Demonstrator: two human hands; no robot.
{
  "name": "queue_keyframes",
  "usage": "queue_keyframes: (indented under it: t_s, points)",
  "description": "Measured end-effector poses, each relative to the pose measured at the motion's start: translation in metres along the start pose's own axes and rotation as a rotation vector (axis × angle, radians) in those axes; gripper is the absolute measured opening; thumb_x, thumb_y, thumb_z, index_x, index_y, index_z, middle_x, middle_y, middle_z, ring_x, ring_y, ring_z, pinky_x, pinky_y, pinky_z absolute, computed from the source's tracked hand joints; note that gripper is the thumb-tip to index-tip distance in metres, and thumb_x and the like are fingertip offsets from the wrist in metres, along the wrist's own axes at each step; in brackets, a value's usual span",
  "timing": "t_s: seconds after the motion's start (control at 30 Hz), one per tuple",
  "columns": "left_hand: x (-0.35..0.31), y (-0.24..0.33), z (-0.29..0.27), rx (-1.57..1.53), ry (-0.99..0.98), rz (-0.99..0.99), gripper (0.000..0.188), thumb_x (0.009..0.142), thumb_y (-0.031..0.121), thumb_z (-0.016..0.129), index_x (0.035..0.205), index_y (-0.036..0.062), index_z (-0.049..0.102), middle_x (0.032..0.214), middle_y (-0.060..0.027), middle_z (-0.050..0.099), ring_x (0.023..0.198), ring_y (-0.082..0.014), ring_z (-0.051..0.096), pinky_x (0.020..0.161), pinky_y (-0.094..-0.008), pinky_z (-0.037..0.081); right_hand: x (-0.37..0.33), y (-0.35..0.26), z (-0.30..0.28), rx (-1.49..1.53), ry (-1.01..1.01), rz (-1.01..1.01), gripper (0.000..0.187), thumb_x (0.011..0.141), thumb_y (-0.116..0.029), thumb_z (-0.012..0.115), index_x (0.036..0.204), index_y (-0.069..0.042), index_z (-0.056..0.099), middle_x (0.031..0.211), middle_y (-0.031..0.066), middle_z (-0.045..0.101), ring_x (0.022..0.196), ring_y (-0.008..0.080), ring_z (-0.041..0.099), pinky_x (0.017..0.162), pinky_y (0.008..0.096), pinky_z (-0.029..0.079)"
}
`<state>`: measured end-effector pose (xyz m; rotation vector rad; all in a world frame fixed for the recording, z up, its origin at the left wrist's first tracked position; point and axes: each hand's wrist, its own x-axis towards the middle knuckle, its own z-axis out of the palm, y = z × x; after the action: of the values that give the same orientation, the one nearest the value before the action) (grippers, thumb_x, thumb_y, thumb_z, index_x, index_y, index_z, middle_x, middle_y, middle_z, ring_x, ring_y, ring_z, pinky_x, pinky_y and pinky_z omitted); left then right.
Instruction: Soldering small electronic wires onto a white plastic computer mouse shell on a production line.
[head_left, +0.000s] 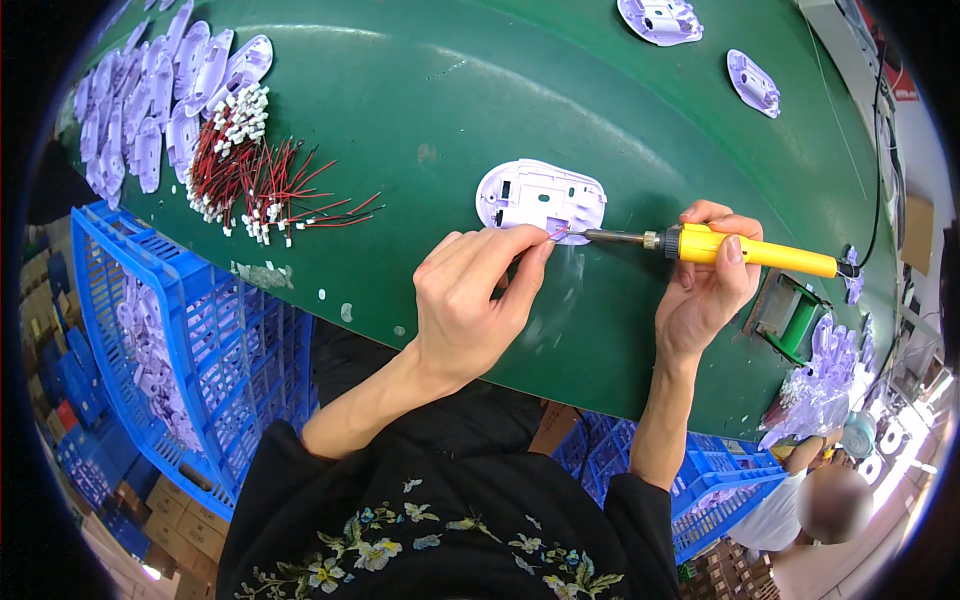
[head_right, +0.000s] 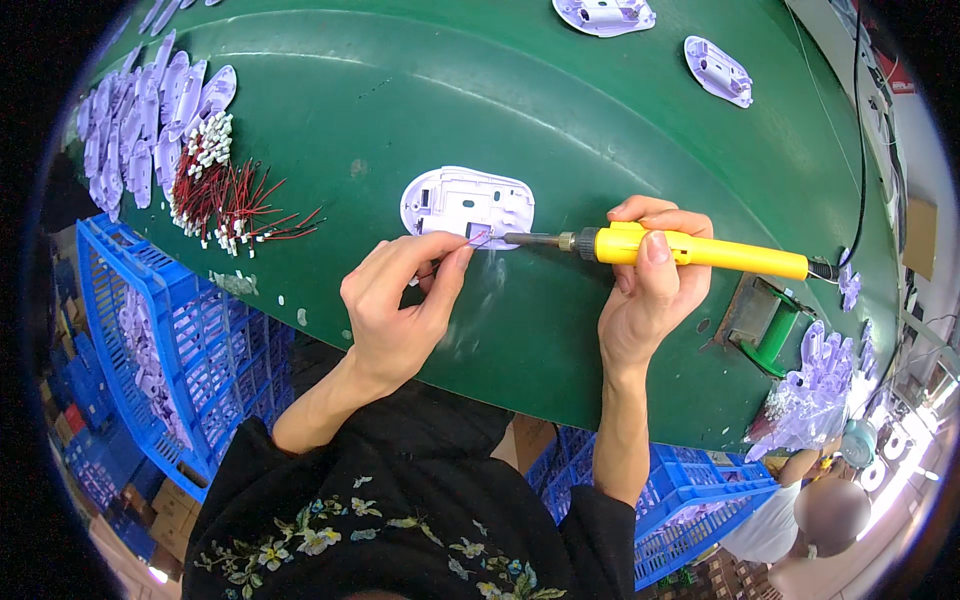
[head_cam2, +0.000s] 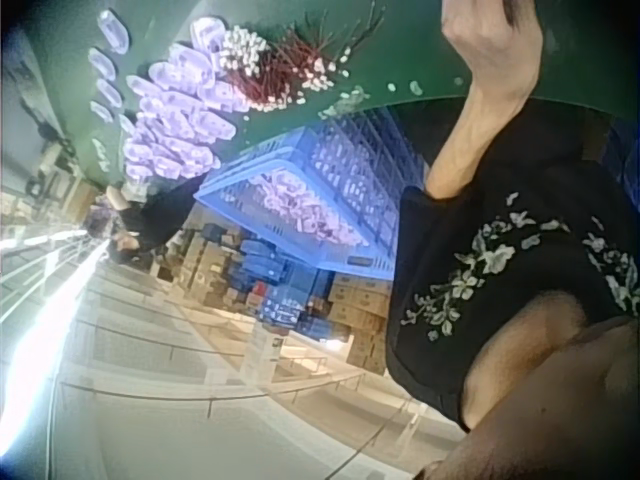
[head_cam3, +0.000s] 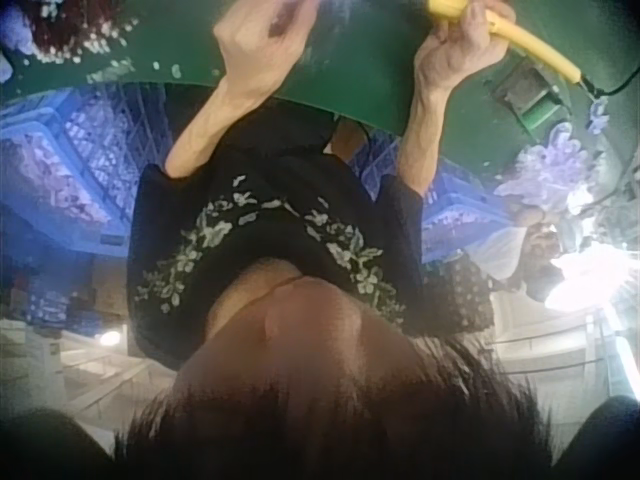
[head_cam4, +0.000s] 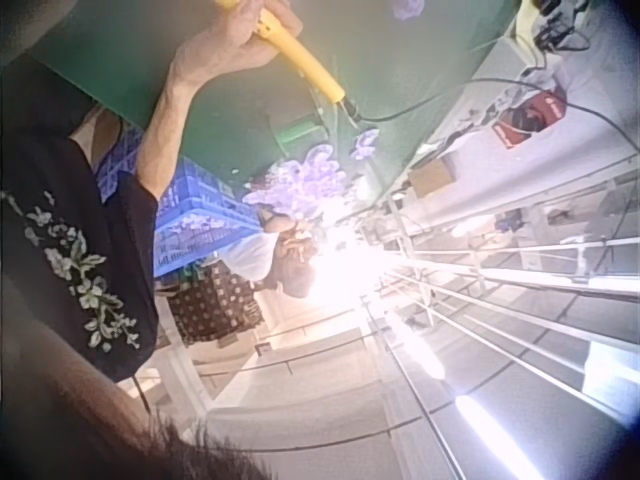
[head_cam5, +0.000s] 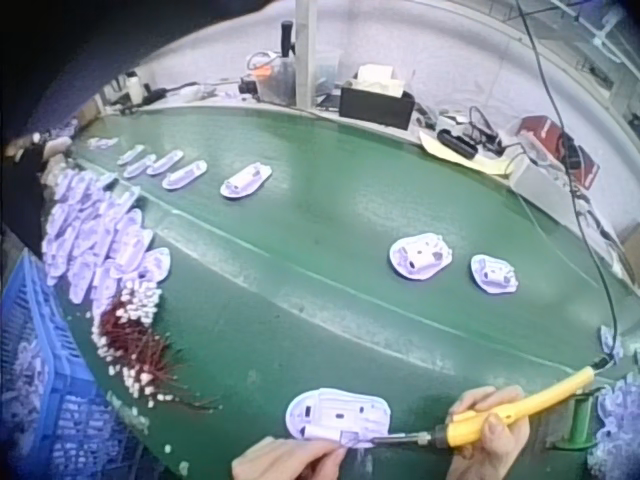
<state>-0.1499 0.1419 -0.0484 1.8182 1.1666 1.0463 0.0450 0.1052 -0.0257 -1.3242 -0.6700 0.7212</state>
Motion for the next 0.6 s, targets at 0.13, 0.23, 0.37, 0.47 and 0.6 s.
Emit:
queue_keyframes:
  t_s: [0.13, 0.23, 0.37, 0.47, 0.6]
  points:
    - [0.0006, -0.0001, 0.0001, 0.003, -0.003, 0.006, 0.011, 0.078, -0.002, 0.074, 0.085, 0.0029, 0.067, 0.075, -0.0047, 0.068, 0.054, -0.0176, 0.056, 0.054, -0.0301, 0.042, -0.0007, 0.0012, -0.0021, 0.006, -0.010, -0.032, 0.025, 0.088, -0.021, 0.061, 0.098, -0.001, 0.051, 0.093, 0.0210, 0.063, 0.051, 0.0057, 0.038, 0.047, 0.0170, 0.031]
    - [0.0003, 0.0000, -0.0002, 0.006, -0.011, -0.009, 0.011, 0.078, -0.002, 0.073, 0.085, 0.0030, 0.067, 0.074, -0.0044, 0.068, 0.054, -0.0173, 0.056, 0.054, -0.0301, 0.042, -0.0007, 0.0010, -0.0032, 0.001, -0.006, -0.043, 0.025, 0.088, -0.022, 0.060, 0.098, -0.001, 0.051, 0.094, 0.0212, 0.062, 0.052, 0.0062, 0.039, 0.048, 0.0172, 0.032]
    - [0.0006, -0.0012, -0.0006, 0.006, -0.011, 0.006, 0.011, 0.077, -0.004, 0.074, 0.086, 0.0017, 0.068, 0.075, -0.0046, 0.068, 0.054, -0.0146, 0.054, 0.052, -0.0276, 0.042, -0.0005, -0.0003, -0.0090, 0.016, -0.048, -0.066, 0.026, 0.093, -0.025, 0.053, 0.101, 0.000, 0.051, 0.099, 0.0214, 0.058, 0.053, 0.0077, 0.044, 0.050, 0.0160, 0.038]
    - [0.0011, -0.0022, -0.0015, 0.007, -0.028, 0.021, 0.012, 0.077, -0.005, 0.074, 0.087, 0.0003, 0.069, 0.076, -0.0051, 0.068, 0.056, -0.0118, 0.053, 0.050, -0.0251, 0.042, 0.0001, -0.0024, -0.0071, 0.017, -0.036, -0.076, 0.027, 0.094, -0.026, 0.052, 0.100, 0.000, 0.051, 0.099, 0.0219, 0.058, 0.053, 0.0075, 0.043, 0.050, 0.0159, 0.039]
    - [0.0004, 0.0002, -0.0006, -0.003, -0.013, -0.023, 0.011, 0.078, -0.002, 0.074, 0.084, 0.0036, 0.067, 0.073, -0.0040, 0.067, 0.053, -0.0170, 0.055, 0.054, -0.0300, 0.041, -0.0006, -0.0017, -0.0039, 0.013, 0.002, -0.040, 0.026, 0.088, -0.023, 0.060, 0.098, -0.001, 0.051, 0.094, 0.0213, 0.062, 0.052, 0.0068, 0.039, 0.049, 0.0175, 0.032]
